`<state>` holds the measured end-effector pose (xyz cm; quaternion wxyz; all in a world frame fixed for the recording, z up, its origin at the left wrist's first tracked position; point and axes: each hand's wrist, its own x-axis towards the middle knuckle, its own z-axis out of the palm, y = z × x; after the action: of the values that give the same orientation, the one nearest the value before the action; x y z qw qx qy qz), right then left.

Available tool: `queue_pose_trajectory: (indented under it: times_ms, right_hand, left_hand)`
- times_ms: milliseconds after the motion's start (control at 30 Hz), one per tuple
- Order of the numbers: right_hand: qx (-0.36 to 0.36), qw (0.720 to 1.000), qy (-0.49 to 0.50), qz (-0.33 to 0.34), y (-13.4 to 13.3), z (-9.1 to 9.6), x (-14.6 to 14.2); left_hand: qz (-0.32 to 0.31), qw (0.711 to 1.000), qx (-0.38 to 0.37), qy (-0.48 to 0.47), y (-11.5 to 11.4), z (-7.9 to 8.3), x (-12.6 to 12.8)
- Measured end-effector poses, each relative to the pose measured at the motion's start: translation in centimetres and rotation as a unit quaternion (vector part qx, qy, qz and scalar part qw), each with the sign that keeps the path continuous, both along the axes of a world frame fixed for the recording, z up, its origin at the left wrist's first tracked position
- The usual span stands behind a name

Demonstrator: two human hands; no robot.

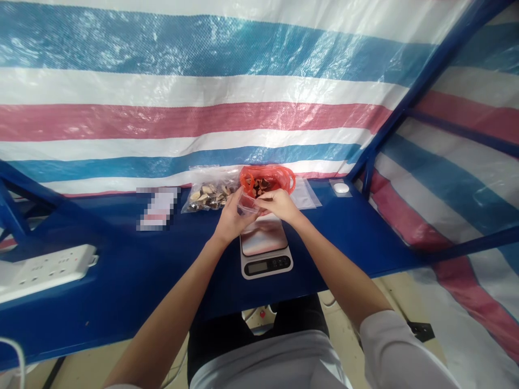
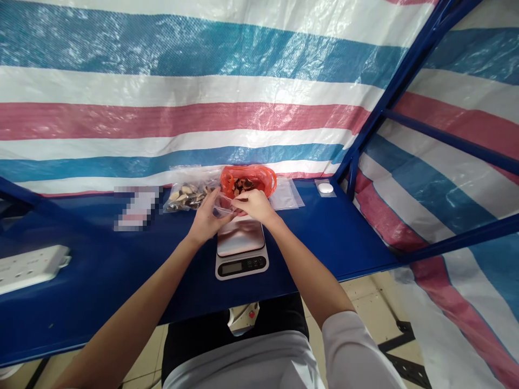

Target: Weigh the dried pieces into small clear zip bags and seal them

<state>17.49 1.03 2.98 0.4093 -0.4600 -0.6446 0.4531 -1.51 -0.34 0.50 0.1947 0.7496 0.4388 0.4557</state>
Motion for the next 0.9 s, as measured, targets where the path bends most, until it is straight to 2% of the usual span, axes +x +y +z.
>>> queue_pose_trajectory:
  times_ms: [67,200,267,467,533,667,767,833,900]
  right_hand:
    - [0.024,0.999,-0.026,-0.018,0.0,0.1,0.2]
    - [0.116,0.986,-0.081,-0.084,-0.3,0.7,0.2]
    - [0.16,0.978,-0.102,-0.088,-0.8,1.2,-0.2]
    - [0.263,0.925,-0.273,0.006,-2.2,2.5,-1.7]
    - [0.271,0.913,-0.301,0.042,-2.3,2.8,-2.0]
    - [0.269,0.907,-0.315,0.081,-2.3,3.1,-2.0]
    - [0.26,0.912,-0.307,0.079,-2.1,3.0,-1.9]
    - [0.245,0.934,-0.251,0.07,-1.8,2.6,-1.8]
    - [0.209,0.965,-0.149,0.058,-1.5,2.1,-1.7]
  left_hand:
    - [0.006,1.0,0.0,-0.014,0.0,0.1,-0.1]
    - [0.017,0.999,-0.013,-0.024,-0.2,-0.2,0.0]
    - [0.012,1.0,-0.01,-0.016,-0.3,-0.5,0.2]
    - [0.008,0.999,0.025,0.027,0.0,-1.9,0.1]
    - [0.007,0.999,0.035,0.04,0.2,-2.3,-0.2]
    - [0.005,0.998,0.037,0.05,0.4,-2.6,-0.7]
    - [0.004,0.999,0.025,0.044,0.4,-2.6,-0.7]
    - [-0.003,0.999,0.023,0.032,0.2,-2.4,-0.7]
    - [-0.015,0.999,0.025,0.019,0.1,-2.2,-0.7]
